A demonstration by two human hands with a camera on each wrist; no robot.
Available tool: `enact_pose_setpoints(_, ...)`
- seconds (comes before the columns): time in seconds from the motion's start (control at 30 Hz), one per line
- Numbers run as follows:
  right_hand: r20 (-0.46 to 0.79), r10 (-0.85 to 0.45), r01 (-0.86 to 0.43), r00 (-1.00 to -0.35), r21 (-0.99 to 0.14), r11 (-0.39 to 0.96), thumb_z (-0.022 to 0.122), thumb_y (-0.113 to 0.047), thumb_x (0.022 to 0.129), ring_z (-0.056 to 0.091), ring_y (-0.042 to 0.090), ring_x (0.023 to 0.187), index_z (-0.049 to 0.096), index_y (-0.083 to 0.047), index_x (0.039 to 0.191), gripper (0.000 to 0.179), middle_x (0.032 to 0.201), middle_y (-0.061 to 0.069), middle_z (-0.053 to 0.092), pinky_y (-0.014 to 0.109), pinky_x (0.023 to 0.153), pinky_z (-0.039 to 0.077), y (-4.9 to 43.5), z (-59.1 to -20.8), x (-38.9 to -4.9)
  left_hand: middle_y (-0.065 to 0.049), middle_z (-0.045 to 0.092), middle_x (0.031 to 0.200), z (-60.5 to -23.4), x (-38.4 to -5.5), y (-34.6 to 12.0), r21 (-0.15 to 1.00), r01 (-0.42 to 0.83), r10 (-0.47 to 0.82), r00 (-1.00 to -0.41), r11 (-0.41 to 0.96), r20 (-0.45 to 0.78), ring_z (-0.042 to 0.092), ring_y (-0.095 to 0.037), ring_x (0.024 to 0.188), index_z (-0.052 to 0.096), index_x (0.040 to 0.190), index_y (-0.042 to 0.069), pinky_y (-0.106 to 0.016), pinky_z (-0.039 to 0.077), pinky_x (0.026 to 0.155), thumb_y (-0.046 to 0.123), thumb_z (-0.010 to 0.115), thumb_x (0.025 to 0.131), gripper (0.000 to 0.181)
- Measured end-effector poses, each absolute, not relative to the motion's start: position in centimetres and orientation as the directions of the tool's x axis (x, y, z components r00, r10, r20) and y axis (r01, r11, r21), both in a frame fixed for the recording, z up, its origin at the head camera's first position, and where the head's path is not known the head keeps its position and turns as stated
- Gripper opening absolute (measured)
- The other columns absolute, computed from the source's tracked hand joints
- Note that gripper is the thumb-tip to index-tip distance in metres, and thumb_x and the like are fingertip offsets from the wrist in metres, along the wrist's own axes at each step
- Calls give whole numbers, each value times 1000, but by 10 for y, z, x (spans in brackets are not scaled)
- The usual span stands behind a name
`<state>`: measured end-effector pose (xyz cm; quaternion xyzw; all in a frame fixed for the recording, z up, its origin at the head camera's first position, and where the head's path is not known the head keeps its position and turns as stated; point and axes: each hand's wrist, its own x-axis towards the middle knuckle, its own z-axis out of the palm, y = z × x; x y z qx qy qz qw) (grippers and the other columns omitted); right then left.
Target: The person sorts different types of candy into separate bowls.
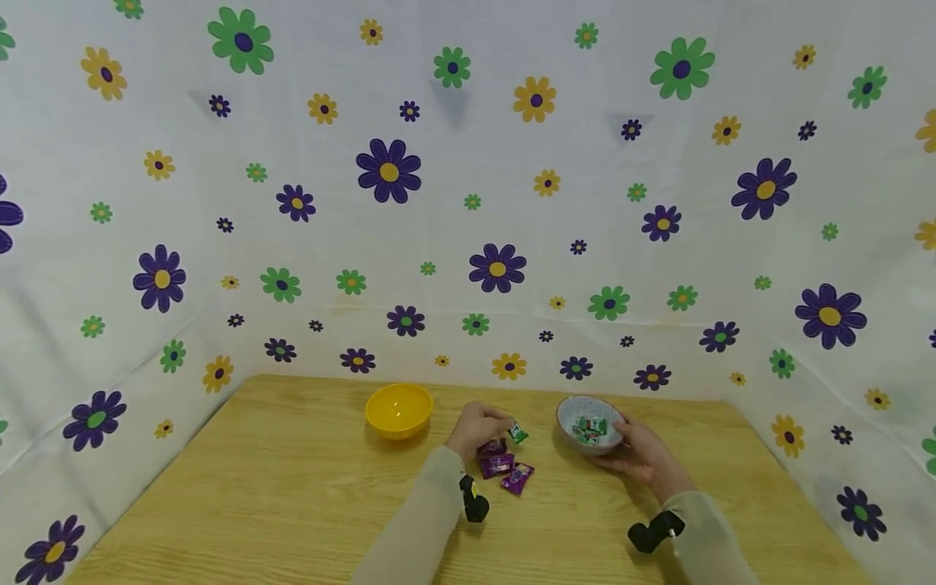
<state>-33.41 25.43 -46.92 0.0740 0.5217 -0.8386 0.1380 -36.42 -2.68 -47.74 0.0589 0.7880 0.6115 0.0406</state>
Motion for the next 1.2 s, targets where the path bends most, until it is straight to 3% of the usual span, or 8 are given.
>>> enact_pose_setpoints(0.33, -265, -157, 307, -951, -866, -396, 23, -13, 100, 19, 44, 128, 3, -12, 146, 51, 144, 26, 6, 58, 86, 39, 251, -471, -334, -5, 61, 83, -473, -360, -18, 974, 102, 123, -989, 202, 78, 54, -28, 79, 66, 82, 3, -30, 43, 59, 14, 67, 82, 11)
enact_pose_setpoints(0.53, -272, -144, 308, -951, -862, -402, 25, -13, 100, 20, 44, 128, 4, -12, 146, 51, 143, 26, 8, 57, 85, 40, 252, -475, -332, -4, 58, 84, -474, -358, -7, 963, 151, 132, -984, 223, 124, 50, -18, 72, 67, 81, 6, -28, 42, 56, 15, 68, 81, 10)
enact_pose_setpoints(1.2, -237, -162, 284, -958, -869, -405, 23, -13, 100, 23, 44, 126, 4, -13, 146, 50, 143, 26, 9, 57, 85, 40, 253, -472, -335, 0, 57, 84, -465, -355, 35, 957, 234, 293, -939, 170, 177, 49, -15, 79, 67, 85, 7, -28, 39, 66, 18, 64, 84, 11)
